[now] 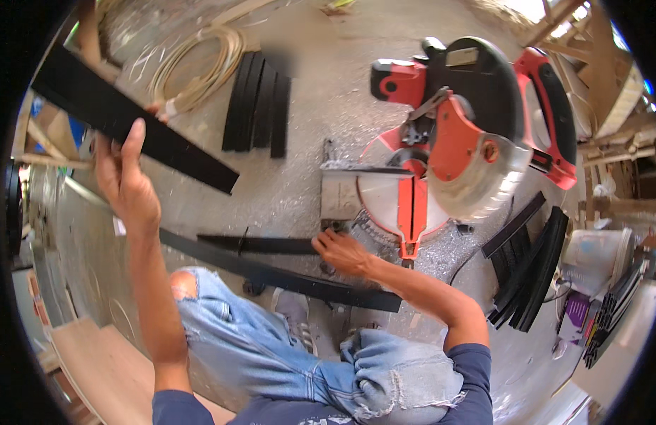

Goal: The person measures and cuts metal strips using a tape measure and a miter saw.

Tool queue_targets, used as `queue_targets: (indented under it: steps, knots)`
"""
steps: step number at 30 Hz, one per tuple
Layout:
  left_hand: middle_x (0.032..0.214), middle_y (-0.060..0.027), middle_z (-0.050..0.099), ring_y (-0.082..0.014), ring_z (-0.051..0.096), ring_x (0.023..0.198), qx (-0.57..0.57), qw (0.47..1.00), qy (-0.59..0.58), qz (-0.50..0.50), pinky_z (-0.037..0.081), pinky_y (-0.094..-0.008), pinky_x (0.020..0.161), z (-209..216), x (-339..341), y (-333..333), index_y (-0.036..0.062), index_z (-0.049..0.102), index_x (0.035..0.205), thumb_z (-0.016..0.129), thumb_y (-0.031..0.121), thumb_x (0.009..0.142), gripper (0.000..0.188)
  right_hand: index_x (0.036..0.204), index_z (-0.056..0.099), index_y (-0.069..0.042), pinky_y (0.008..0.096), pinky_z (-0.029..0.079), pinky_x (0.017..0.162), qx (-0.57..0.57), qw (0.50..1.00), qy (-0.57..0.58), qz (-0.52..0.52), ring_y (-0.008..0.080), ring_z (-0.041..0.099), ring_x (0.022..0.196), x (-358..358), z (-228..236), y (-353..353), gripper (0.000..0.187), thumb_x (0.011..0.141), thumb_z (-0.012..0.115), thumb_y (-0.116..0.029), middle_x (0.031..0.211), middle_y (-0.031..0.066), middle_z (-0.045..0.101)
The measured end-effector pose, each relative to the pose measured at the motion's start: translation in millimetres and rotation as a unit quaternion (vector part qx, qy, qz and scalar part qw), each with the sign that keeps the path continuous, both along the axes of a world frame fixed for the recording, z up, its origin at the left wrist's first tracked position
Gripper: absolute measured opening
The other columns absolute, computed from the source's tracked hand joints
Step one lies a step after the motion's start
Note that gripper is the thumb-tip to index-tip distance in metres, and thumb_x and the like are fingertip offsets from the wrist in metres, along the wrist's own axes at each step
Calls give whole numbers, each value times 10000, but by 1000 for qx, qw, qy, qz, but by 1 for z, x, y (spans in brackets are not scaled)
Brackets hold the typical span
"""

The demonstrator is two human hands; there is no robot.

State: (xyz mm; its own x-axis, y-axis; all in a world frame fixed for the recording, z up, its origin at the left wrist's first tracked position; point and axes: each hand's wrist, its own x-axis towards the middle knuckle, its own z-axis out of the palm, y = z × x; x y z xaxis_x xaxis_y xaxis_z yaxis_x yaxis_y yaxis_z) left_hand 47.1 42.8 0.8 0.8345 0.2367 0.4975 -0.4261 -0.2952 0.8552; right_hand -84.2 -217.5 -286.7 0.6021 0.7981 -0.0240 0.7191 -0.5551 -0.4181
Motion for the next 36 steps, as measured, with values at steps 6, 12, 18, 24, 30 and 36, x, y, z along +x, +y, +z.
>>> queue_targets:
  steps: [6,12,18,24,30,36]
  knots:
    - [1023,-97,740,-95,644,938,22,999,-44,-19,465,-242,904,1,-5,14,-7,608,1167,633,102,967,229,1080,622,8,373,533,834,80,990,-110,39,268,603,1071,3,19,4,292,821,626,-126,1118,133,594]
    - [1013,-92,731,-95,641,921,8,995,-94,7,478,-242,876,8,-8,24,-4,604,1132,634,79,962,192,830,535,-26,432,541,682,92,976,72,185,312,632,820,25,65,25,146,830,622,-144,829,122,581]
    - [899,-26,674,-71,595,814,27,995,-82,57,463,-222,738,-2,-13,30,11,573,1105,633,114,977,174,981,682,-38,371,505,933,-19,892,-69,445,279,629,1024,29,136,127,185,872,614,-170,1010,109,666]
    - [1049,-94,700,-134,629,956,50,997,-42,39,482,-275,868,-14,2,20,-8,545,1202,599,128,1003,247,1480,422,-51,323,269,1220,-128,949,148,247,197,368,1455,-22,54,244,472,1030,413,-191,1578,90,404]
    - [1007,-102,664,-154,639,919,-65,995,-75,6,489,-299,872,-16,8,24,-13,518,1160,567,106,1009,199,1303,611,-74,361,452,1036,-87,966,81,232,245,588,1189,-62,-13,254,394,988,531,-297,1322,104,624]
    - [982,-89,658,-177,649,866,-196,976,-88,-23,516,-329,850,-8,10,15,5,510,1179,541,111,1012,200,1390,543,-108,485,472,1004,82,944,297,118,359,634,1085,-44,2,233,572,901,637,-391,1272,185,640]
